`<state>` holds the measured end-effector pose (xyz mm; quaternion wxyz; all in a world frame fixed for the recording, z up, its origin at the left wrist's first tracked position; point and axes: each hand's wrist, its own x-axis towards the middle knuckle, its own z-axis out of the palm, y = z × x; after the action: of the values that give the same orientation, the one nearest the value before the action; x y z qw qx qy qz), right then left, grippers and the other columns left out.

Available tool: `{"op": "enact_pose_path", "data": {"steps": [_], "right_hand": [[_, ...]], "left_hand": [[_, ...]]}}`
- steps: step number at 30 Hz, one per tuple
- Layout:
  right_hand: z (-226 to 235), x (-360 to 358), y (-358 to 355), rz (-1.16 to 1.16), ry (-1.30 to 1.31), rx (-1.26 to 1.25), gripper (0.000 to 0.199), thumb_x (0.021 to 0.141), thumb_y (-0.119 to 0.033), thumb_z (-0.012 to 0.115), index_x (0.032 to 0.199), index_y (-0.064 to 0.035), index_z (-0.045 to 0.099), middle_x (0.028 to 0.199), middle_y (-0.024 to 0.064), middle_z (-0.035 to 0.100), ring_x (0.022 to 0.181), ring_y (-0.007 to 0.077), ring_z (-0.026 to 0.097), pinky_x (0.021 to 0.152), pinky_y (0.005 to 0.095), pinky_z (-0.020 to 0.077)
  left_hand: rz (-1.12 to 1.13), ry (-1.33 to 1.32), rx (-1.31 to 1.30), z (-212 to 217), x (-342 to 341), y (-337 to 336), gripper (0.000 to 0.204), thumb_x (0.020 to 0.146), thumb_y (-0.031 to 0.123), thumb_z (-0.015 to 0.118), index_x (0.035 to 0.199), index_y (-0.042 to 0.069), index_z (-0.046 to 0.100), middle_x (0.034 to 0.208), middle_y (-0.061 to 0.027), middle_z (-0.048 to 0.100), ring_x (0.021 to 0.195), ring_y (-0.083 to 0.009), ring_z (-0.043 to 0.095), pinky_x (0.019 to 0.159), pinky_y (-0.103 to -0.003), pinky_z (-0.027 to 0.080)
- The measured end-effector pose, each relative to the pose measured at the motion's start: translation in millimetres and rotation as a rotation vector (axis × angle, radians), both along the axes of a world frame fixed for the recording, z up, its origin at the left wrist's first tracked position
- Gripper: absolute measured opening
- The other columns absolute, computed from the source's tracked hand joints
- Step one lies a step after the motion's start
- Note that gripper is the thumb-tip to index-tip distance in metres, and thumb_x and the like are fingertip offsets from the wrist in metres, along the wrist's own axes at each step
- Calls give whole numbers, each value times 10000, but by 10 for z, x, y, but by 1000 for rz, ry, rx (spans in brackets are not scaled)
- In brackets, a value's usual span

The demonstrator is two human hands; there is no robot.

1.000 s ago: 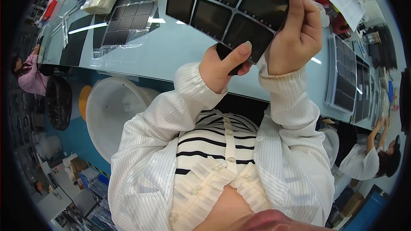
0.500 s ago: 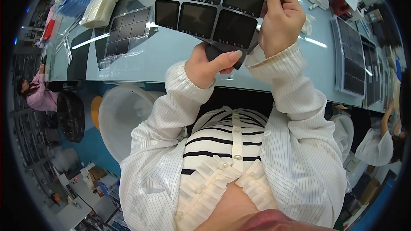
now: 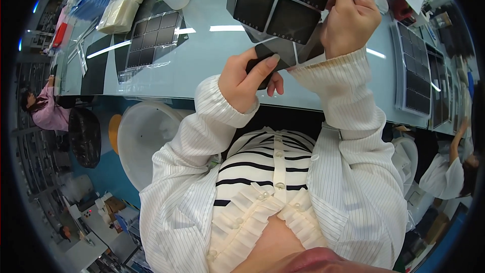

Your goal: Cleaning and inspecting film sheets at a workstation.

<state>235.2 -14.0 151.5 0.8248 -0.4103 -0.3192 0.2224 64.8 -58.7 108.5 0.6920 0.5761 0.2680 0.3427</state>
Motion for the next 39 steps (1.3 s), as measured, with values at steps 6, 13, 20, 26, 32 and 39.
{"op": "enact_pose_path", "data": {"steps": [6, 13, 20, 26, 32, 39], "right_hand": [[96, 80, 66, -332, -265, 153, 148, 831, -88, 634, 883, 49, 654, 697, -15, 596, 613, 50, 489, 570, 166, 382], [775, 678, -203, -376, -249, 201, 158, 835, -156, 638, 926, -30, 666, 785, 5, 644, 665, 71, 567, 602, 186, 438], [822, 286, -368, 11, -160, 163, 155, 864, -145, 592, 941, -24, 652, 786, 37, 657, 652, 87, 609, 585, 184, 477], [669, 220, -262, 25, 21, -53, 146, 857, -155, 601, 906, -27, 650, 763, 33, 653, 622, 94, 599, 565, 195, 471], [540, 520, -144, 542, 423, 241, 133, 852, -134, 607, 931, -34, 646, 821, 38, 655, 660, 103, 604, 595, 193, 475], [596, 716, -114, 250, -221, 153, 162, 877, -128, 569, 997, -41, 633, 840, 26, 661, 591, 52, 572, 503, 155, 432]], "left_hand": [[8, -79, -112, 38, -93, -119, 265, 927, 147, 428, 1016, -80, 531, 935, -178, 602, 657, -206, 597, 546, -261, 467], [-157, -117, -355, -337, -492, -39, 392, 887, 84, 384, 1266, -16, 352, 1188, -267, 485, 860, -322, 605, 729, -384, 541], [92, -355, -357, -518, -467, 319, 463, 749, 27, 435, 1212, 2, 440, 1068, -222, 533, 973, -377, 537, 754, -490, 530], [-34, -536, -94, -222, -565, 247, 575, 896, 544, 355, 1023, 18, 549, 937, -148, 575, 631, -215, 570, 503, -275, 482], [87, -176, 291, 0, -563, 195, 324, 929, 268, 413, 819, -4, 549, 810, -143, 567, 482, -137, 481, 421, -221, 395], [175, -164, 24, 143, -667, 113, 283, 909, 162, 451, 660, 30, 421, 742, -145, 557, 489, -139, 477, 411, -225, 385]]}}
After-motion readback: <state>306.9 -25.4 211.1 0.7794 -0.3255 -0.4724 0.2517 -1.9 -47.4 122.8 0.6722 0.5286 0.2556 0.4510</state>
